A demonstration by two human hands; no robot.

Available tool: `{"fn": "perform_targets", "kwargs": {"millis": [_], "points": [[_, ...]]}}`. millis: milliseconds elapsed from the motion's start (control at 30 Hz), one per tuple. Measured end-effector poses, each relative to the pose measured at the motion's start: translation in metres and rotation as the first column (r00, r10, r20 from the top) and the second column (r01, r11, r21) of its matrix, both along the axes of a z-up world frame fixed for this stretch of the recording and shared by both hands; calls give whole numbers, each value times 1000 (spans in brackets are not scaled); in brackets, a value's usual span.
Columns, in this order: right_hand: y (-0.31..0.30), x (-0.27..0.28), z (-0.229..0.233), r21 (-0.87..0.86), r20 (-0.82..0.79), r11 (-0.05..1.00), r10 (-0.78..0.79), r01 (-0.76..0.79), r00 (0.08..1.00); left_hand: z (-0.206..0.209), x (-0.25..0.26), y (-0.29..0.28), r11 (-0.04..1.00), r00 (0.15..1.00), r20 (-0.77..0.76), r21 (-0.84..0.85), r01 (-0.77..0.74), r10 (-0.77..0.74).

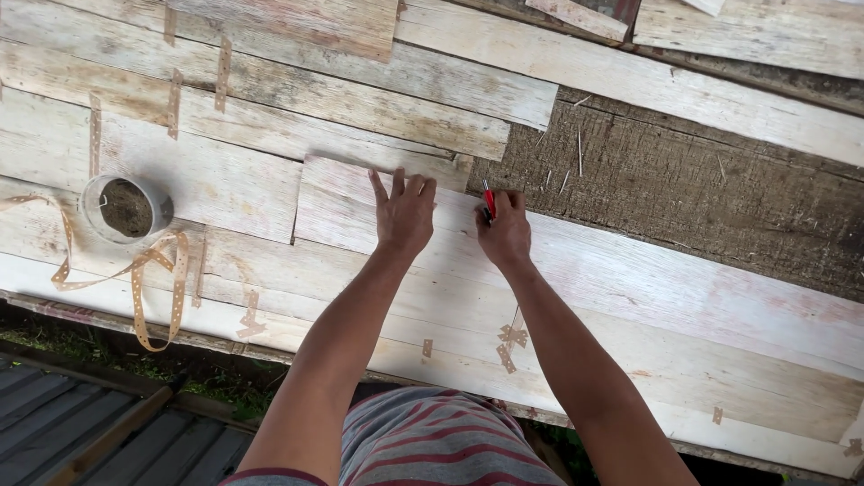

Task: The person uses a red utility knife to cut a long, thin piece of light-colored wood on a wooden workbench. They repeatedly score and snap the wood into smaller segments, then trim the edges of the cut pieces.

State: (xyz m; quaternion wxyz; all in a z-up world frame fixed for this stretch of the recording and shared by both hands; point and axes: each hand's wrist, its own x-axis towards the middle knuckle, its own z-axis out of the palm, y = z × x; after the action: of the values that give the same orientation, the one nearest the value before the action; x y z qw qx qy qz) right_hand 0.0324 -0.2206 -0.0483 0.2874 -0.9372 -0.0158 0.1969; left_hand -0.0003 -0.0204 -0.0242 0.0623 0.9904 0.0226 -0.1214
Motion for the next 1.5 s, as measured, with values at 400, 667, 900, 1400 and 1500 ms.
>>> {"fn": "perform_targets", "kwargs": {"millis": [400,667,900,1400,1500], "points": [[4,-3,6,16,46,999,-30,29,998,6,27,9,988,994,-108,-145,-51,36],[4,-11,5,28,110,999,-26,23,994,13,21,13,981,995,-99,-193,-37,18],[2,-10,7,51,102,999,-5,0,995,17,20,13,984,993,-121,-177,-22,0],[5,-22,2,34,215,999,-35,28,976,-30,0,11,981,990,141,-192,23,4],[6,-22,0,15,213,999,-50,48,976,-39,1,10,978,982,186,-209,24,15]]}}
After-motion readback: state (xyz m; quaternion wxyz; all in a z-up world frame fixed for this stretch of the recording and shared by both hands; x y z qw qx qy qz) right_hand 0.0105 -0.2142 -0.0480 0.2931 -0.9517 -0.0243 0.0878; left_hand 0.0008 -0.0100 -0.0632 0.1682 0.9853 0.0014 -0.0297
